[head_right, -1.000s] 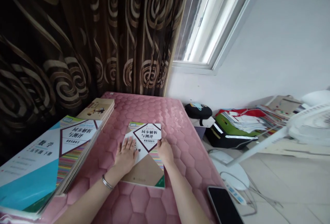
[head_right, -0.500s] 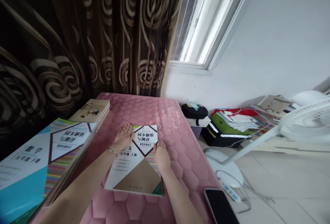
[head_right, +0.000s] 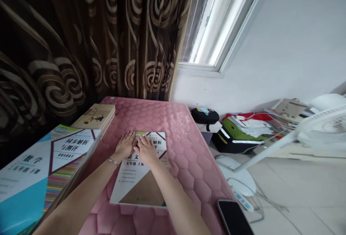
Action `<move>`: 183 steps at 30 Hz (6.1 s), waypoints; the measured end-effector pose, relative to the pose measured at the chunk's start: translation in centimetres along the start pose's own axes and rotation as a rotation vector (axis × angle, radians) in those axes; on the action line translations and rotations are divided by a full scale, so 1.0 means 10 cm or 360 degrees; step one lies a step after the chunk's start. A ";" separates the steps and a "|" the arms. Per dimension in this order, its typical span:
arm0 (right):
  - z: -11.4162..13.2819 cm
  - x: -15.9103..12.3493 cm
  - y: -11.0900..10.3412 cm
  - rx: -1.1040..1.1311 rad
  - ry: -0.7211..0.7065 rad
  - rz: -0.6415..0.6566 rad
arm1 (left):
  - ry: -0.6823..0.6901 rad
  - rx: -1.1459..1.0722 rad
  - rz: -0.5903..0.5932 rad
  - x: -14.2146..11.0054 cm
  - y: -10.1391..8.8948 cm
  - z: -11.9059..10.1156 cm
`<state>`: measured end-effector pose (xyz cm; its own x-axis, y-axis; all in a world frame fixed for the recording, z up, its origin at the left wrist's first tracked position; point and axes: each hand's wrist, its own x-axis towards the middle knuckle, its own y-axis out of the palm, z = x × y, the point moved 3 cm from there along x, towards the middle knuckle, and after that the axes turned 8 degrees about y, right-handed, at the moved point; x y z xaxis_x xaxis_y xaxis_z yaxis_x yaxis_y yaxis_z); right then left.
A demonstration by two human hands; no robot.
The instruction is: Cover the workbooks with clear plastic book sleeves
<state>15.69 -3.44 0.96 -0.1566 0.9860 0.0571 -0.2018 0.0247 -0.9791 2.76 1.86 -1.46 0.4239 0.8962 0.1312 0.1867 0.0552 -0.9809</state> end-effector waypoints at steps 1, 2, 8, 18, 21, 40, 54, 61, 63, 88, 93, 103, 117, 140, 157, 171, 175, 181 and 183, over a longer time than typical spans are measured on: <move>-0.04 0.06 0.05 0.0005 0.0008 0.0076 | -0.0002 0.0002 0.0007 0.00 0.00 0.00; -0.13 0.11 0.09 -0.0001 0.0060 0.0135 | -0.0004 0.0004 0.0011 0.00 0.00 0.00; -0.93 0.08 0.03 -0.0039 0.0574 0.0192 | -0.0022 0.0014 0.0011 -0.01 -0.02 -0.02; -0.96 0.06 0.12 -0.0090 0.0608 0.0087 | 0.0156 0.0090 0.0057 -0.11 -0.02 -0.69; -0.99 0.06 0.13 -0.0108 0.0605 0.0083 | 0.0254 -0.0059 0.0064 -0.40 0.08 -1.02; 0.08 -0.74 0.16 -0.0019 0.0169 -0.0093 | 0.0233 0.0067 -0.0241 -1.38 0.10 -0.52; -0.48 -1.53 0.22 -0.0082 0.0312 -0.0103 | 0.0255 0.0078 -0.0279 -1.39 -0.02 -0.49; -0.43 -1.53 0.20 -0.0065 0.0299 -0.0076 | 0.0804 0.0016 -0.0146 -1.85 -0.14 -0.75; -0.44 -1.53 0.19 -0.0068 0.0296 -0.0074 | 0.0863 -0.0011 -0.0119 -1.92 -0.15 -0.78; -0.51 -1.03 0.02 -0.0071 0.0312 -0.0087 | 0.0691 -0.0429 0.0052 -1.27 -0.29 -0.41; -0.09 -1.17 0.01 0.0109 -0.0040 -0.0202 | 0.0716 -0.0336 -0.0015 -1.27 -0.25 -0.46; -0.22 -1.24 0.12 0.0313 -0.0058 -0.0414 | 0.0751 -0.0420 -0.0229 -1.31 -0.22 -0.28; -1.06 -1.56 0.10 0.0731 0.0035 -0.0361 | 0.0540 -0.0764 -0.0413 -1.48 -0.26 0.17; -1.15 -1.55 0.18 0.0766 0.0005 -0.0261 | 0.0535 -0.0837 -0.0407 -1.49 -0.23 0.19; -0.60 -1.50 -0.02 0.0439 0.0064 -0.0415 | 0.0410 -0.0400 -0.0377 -1.47 -0.39 -0.28; -0.71 -1.52 -0.03 0.0514 0.0004 -0.0289 | 0.0131 -0.0458 -0.0422 -1.51 -0.43 -0.13; -0.69 -1.38 -0.11 0.0393 0.0158 -0.0287 | -0.0088 -0.0516 -0.0312 -1.34 -0.38 -0.18; -0.54 -0.84 -0.17 0.0210 0.0146 -0.0187 | -0.0251 -0.0516 -0.0282 -1.19 -0.26 -0.17; -0.55 -0.62 -0.17 0.0177 0.0149 -0.0160 | -0.0230 -0.0512 -0.0253 -1.22 -0.27 -0.16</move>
<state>22.34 -8.71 1.18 -0.0404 0.9907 0.1301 -0.3184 0.1106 -0.9415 -1.48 -9.91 -0.19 0.2423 0.9416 0.2339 0.5181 0.0783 -0.8517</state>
